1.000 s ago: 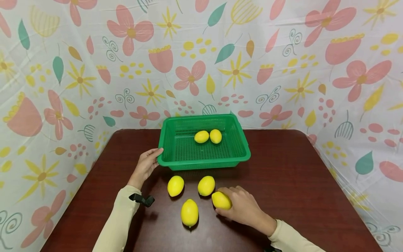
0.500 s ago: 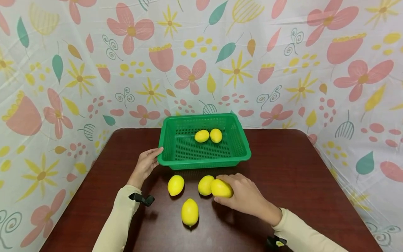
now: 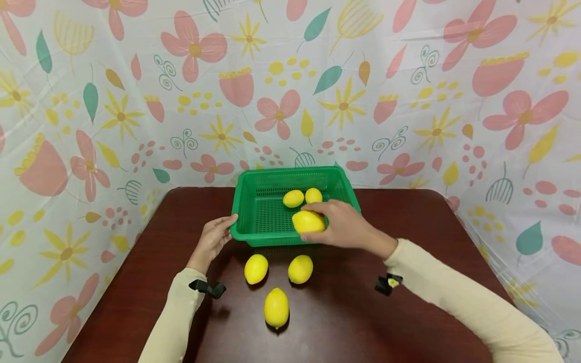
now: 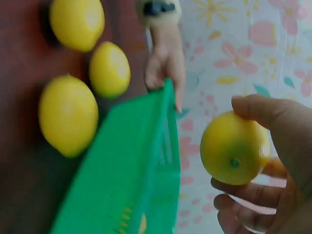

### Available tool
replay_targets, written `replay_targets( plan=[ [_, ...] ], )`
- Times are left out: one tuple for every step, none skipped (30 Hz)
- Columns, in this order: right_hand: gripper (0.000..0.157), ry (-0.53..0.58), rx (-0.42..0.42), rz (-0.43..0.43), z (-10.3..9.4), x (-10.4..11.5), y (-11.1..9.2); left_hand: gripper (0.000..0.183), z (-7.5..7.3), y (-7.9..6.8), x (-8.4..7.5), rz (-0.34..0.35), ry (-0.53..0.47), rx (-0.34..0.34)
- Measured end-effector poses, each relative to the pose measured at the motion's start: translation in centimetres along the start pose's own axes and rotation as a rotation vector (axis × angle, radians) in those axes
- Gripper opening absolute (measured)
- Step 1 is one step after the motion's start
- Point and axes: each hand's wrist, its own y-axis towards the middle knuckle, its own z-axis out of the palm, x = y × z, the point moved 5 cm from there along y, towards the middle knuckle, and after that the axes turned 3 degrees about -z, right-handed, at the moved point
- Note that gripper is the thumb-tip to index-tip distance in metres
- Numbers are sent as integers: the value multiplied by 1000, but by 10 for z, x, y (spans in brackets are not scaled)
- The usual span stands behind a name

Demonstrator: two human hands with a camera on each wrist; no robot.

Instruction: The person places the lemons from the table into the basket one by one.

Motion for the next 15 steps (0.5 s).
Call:
replay_targets(
  plan=[
    [63,-7,13,-10,-2,-4,8,45,0,0,0,-2,-4,2],
    [64,-13,31,-18,-4,-8,15,46,0,-1,1,-3,-7,4],
    [65,-17,53,-25,-5,-11,23,47,0,-1,1,-5,-9,8],
    [66,-15,78,-31,-6,-15,30,47,0,0,1,-5,-12,11],
    [66,-15,105,-35,-6,-19,37,48,0,0,1,-5,-13,18],
    [66,-12,133,-40,-6,-22,44,48,0,0,1,-4,-15,21],
    [65,-4,166,-44,-5,-26,51,49,1,0,0,-3,-16,28],
    [65,5,199,-51,-4,-29,57,50,1,0,0,-3,-15,34],
    [64,16,227,-61,-2,-31,63,50,1,0,-1,-2,-14,40],
    [64,26,254,-68,0,-34,69,49,1,1,-1,-1,-15,44],
    [64,32,279,-75,2,-37,75,49,1,1,-1,-1,-17,46],
    [63,40,305,-80,5,-40,81,49,1,1,-2,-1,-18,47],
    [63,50,325,-83,8,-43,87,49,1,1,-2,-1,-23,45],
    [64,57,341,-85,10,-46,92,48,1,1,-2,-1,-27,42],
    [64,60,357,-83,13,-50,97,49,1,1,-2,-1,-26,43]
  ],
)
